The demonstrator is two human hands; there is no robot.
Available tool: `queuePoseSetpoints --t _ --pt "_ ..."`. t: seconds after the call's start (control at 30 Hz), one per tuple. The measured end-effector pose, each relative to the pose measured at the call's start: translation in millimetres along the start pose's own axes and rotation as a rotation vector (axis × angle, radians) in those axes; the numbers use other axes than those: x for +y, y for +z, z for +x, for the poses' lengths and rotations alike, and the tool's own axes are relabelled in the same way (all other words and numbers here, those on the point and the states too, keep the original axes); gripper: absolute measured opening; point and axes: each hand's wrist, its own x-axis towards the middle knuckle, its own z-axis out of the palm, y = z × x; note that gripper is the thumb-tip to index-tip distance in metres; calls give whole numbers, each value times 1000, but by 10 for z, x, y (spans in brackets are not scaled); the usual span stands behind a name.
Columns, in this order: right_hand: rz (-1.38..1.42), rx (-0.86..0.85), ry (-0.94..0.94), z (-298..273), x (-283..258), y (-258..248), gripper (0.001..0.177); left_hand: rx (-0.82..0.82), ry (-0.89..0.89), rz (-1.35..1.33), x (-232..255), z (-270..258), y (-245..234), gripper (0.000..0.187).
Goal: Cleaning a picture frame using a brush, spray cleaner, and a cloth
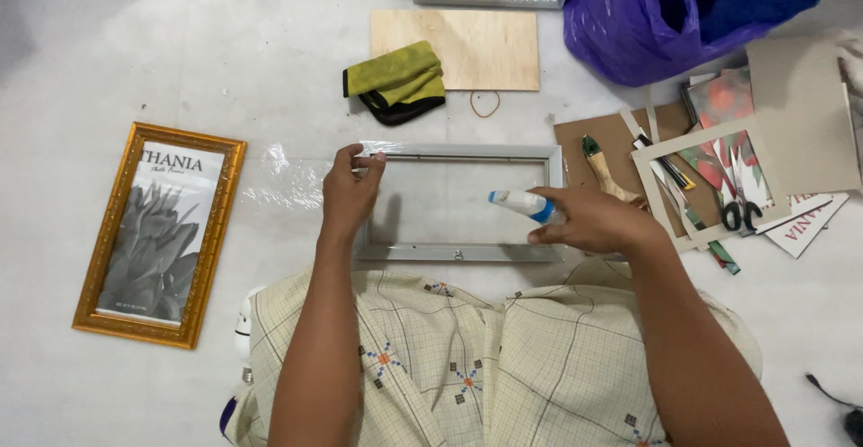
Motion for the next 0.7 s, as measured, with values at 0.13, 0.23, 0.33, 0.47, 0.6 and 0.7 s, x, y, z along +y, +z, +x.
queuePoseSetpoints --t 0.13,0.23,0.33,0.47,0.6,0.7 --pt "74 11 -99 88 -212 123 75 -11 -5 28 -11 12 11 72" --pt "93 19 -172 195 -240 189 77 0 3 35 -39 41 4 71" --pt "90 3 -212 239 -200 208 72 9 0 15 -67 56 -5 72" --pt "288 102 -270 237 13 201 58 28 6 -6 -29 33 -9 70" --pt "535 583 -469 284 215 100 35 39 13 -72 44 -3 -28 70" --pt "667 790 -642 277 -30 -209 36 42 31 -80 89 -21 -40 71"
